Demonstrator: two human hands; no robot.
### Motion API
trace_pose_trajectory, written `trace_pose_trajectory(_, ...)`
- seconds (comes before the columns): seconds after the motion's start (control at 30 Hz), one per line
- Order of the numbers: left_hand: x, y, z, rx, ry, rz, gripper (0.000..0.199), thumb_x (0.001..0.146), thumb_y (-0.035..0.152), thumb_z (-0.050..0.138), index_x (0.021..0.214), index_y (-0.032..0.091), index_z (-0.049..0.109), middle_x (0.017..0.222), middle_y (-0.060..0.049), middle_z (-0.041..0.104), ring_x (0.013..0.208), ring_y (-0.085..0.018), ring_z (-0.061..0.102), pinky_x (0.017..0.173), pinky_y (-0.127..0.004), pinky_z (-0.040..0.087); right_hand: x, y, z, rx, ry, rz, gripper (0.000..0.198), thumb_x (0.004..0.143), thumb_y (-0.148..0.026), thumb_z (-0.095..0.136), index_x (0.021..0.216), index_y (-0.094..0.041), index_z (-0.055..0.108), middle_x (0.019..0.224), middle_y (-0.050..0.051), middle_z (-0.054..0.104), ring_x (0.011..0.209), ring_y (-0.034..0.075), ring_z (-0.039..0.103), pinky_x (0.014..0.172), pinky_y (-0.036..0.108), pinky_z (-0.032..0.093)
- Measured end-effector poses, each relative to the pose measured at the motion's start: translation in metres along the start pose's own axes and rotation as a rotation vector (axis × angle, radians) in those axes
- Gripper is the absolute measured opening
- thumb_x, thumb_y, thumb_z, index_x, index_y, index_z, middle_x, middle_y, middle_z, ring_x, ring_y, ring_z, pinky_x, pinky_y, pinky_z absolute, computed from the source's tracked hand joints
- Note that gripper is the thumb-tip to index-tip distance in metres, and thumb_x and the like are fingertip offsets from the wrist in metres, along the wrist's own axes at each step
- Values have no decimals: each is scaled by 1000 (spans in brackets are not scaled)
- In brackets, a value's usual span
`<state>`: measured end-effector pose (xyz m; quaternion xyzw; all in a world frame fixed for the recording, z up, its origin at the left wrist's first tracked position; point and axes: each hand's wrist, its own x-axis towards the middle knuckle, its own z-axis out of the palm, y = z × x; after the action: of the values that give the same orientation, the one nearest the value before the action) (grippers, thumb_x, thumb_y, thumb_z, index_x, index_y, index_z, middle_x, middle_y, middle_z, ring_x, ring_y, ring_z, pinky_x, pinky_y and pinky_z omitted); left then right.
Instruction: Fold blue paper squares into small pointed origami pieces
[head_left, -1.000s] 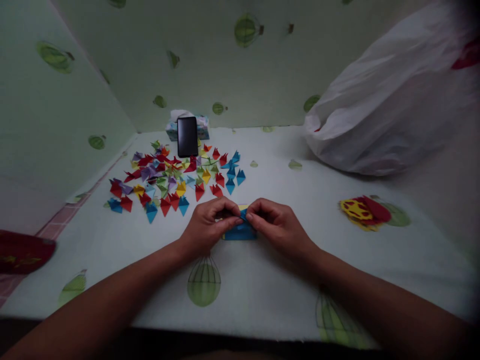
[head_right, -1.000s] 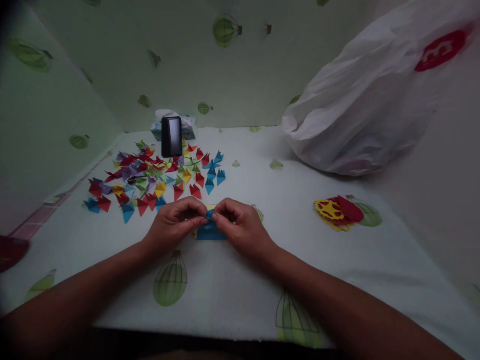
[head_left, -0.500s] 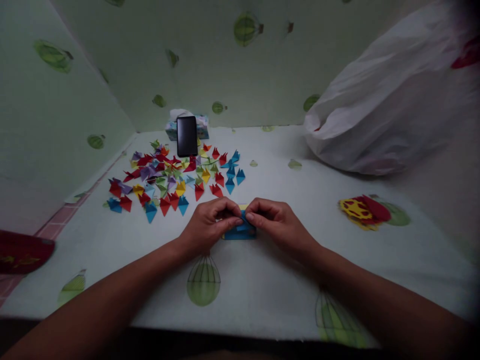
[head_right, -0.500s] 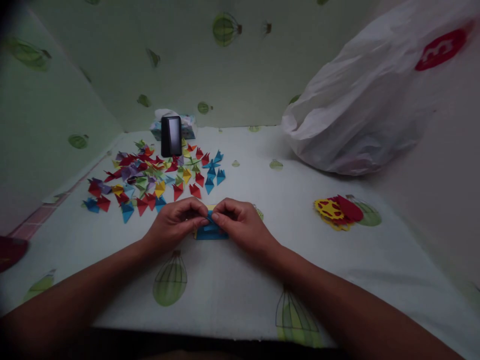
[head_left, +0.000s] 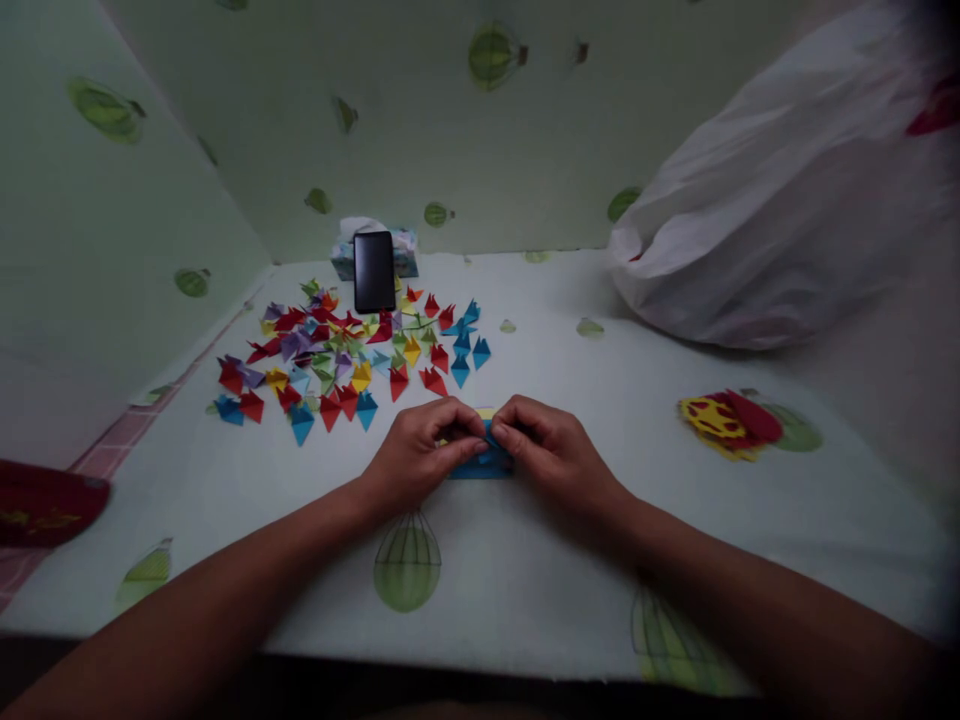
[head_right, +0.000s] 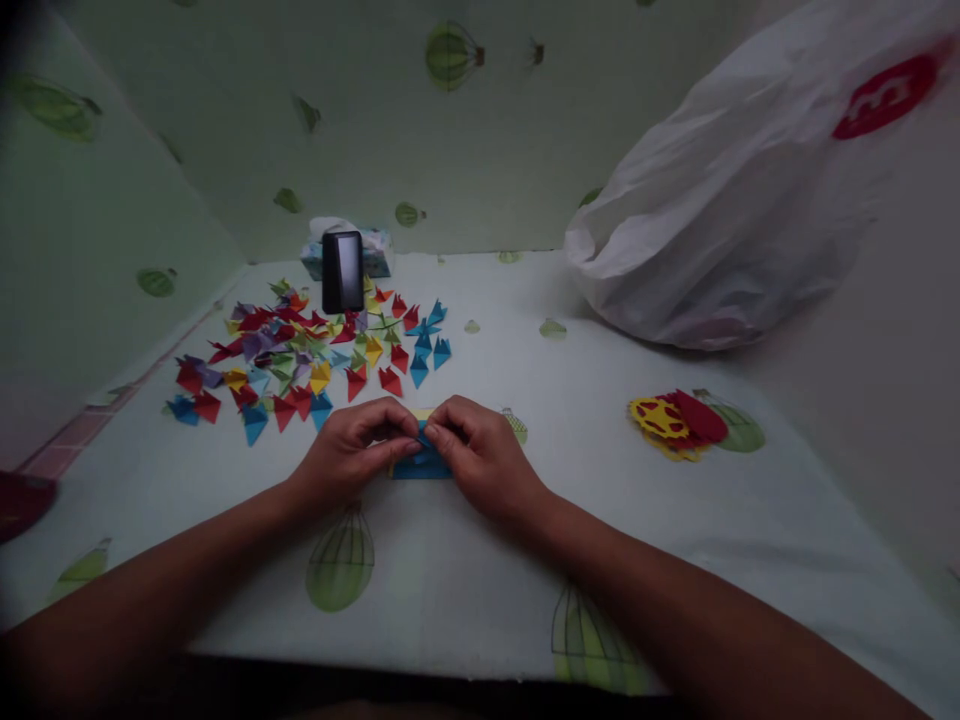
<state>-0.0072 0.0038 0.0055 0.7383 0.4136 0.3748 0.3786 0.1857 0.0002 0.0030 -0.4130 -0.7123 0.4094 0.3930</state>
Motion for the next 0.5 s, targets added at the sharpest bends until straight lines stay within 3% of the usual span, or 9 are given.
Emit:
trace_pose_trajectory(0.3, 0, -1, 2, -41, 5, -18, 11, 81, 19, 71, 90, 17, 67, 79, -1, 70, 69, -12, 63, 64, -23, 49, -2, 0, 1, 89, 7, 65, 20, 87, -29, 60, 70, -19, 59, 66, -1, 57, 64, 14, 51, 61, 27, 39)
trace_pose_trajectory(0.5, 0, -1, 0, -20, -6, 0, 3, 79, 18, 71, 81, 17, 69, 74, -1, 68, 65, -11, 59, 61, -22, 46, -2, 0, 1, 139, 1, 131, 23, 85, -32, 63, 67, -19, 58, 63, -2, 56, 61, 13, 48, 58, 26, 38)
